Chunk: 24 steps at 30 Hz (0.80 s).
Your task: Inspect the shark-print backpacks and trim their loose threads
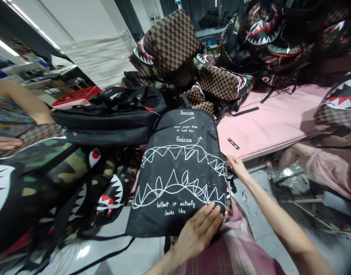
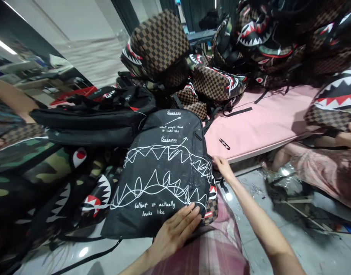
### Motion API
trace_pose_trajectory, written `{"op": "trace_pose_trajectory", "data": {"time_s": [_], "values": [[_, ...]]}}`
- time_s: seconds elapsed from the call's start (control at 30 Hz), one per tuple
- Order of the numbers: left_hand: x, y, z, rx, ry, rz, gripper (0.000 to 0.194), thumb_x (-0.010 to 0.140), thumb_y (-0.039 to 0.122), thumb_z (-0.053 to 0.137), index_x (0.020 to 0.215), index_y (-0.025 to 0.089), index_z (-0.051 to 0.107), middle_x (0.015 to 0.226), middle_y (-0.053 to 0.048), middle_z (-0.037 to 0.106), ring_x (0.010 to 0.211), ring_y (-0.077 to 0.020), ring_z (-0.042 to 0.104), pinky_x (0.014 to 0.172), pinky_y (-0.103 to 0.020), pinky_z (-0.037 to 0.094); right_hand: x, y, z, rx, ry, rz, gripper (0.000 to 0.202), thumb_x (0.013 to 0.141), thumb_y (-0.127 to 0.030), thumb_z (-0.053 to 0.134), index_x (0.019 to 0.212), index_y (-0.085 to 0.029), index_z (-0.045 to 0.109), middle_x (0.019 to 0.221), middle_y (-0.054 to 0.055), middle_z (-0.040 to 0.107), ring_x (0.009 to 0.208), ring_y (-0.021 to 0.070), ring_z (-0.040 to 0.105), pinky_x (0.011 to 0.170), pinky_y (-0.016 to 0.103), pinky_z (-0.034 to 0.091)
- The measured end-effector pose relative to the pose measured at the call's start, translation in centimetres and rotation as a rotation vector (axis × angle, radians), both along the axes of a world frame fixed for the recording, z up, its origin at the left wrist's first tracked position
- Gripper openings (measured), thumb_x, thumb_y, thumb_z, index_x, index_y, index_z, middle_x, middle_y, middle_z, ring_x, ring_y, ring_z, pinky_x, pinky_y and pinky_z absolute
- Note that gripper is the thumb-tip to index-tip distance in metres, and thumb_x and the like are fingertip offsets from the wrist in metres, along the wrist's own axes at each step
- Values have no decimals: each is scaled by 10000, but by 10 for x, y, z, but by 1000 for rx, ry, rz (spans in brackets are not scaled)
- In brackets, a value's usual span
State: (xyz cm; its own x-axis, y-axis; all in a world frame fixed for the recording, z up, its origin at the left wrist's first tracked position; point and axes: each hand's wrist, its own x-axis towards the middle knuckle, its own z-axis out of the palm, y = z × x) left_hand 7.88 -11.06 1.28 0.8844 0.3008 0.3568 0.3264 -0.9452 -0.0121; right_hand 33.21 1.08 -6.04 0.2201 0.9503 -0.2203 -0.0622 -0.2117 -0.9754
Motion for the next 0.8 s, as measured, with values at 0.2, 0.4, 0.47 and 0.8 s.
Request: {"op": "trace_pose_trajectory", "data": {"time_s": [0.2, 0.4, 0.47, 0.8], "values": [[26, -6, 0, -17, 31, 26, 330, 908, 118, 364, 1204, 85, 505, 1265, -111, 538, 1303, -255, 334, 985, -378, 455, -21, -28, -4, -101, 328, 21, 571, 752, -689, 459, 873, -177, 680, 876, 74, 702, 799, 217, 645, 740, 320, 513], [38, -6, -24, -148, -39, 4, 348, 890, 377, 452, 1162, 179, 540, 1304, -95, 511, 1320, -278, 293, 986, -407, 432, -17, -19, 2, 13, 273, 2, 487, 761, -605, 532, 1020, -209, 649, 998, 47, 688, 932, 217, 626, 825, 331, 497], [35, -1, -21, -308, -18, -39, 436, 875, 459, 440, 1205, 184, 515, 1292, -81, 530, 1313, -247, 315, 995, -390, 420, -15, -18, -4, 46, 225, 7, 476, 757, -590, 549, 1044, -222, 642, 1041, 38, 676, 978, 217, 610, 867, 342, 480], [27, 16, 12, -894, -132, 19, 368, 908, 323, 417, 1201, 144, 550, 1222, -113, 582, 1252, -176, 419, 989, -347, 423, 57, 50, -52, 150, -556, -50, 490, 831, -522, 388, 1060, -168, 637, 1097, 102, 645, 1036, 239, 576, 930, 393, 416]]}}
